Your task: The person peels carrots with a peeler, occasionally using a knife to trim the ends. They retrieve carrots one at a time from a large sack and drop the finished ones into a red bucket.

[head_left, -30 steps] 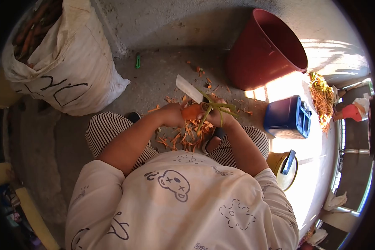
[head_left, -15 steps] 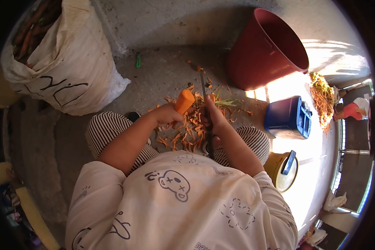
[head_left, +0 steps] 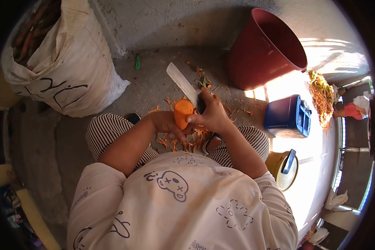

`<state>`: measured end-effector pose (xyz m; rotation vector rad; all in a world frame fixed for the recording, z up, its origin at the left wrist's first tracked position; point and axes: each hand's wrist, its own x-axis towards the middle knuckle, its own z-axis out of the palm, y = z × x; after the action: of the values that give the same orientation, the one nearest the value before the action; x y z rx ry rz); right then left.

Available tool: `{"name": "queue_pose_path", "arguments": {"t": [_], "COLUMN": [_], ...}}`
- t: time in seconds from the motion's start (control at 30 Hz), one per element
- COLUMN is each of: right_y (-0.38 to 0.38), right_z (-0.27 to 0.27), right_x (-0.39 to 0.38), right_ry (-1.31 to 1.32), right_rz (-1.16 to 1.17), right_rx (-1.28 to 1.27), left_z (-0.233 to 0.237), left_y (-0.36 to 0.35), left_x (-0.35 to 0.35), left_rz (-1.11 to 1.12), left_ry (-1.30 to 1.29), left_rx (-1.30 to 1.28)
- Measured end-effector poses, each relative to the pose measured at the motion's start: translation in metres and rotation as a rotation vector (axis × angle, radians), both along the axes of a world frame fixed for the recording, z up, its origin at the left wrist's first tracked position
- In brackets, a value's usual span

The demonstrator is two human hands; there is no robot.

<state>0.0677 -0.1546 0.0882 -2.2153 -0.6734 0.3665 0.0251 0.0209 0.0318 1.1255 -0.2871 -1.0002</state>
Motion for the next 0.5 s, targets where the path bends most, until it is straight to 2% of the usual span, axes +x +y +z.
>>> {"name": "queue_pose_path", "arguments": {"t": [0.13, 0.23, 0.4, 0.5], "right_y": [0.003, 0.004, 0.005, 0.002], "right_z": [0.006, 0.007, 0.005, -0.013], "right_x": [-0.006, -0.011, -0.014, -0.008], "right_ry": [-0.080, -0.185, -0.277, -0.040], "right_rz": [-0.039, -0.070, -0.148, -0.182], "right_rx": [-0.050, -0.097, -0.190, -0.006], "left_z": [-0.004, 0.002, 0.013, 0.018], "left_y": [-0.004, 0.001, 0.003, -0.006], "left_x": [-0.002, 0.000, 0.003, 0.005], "left_rz": [0.065, -0.013, 0.118, 0.290], "left_ry": [-0.009, 0.051, 0.059, 0.011], "left_rx": [-0.080, 0.046, 0.308, 0.490]}}
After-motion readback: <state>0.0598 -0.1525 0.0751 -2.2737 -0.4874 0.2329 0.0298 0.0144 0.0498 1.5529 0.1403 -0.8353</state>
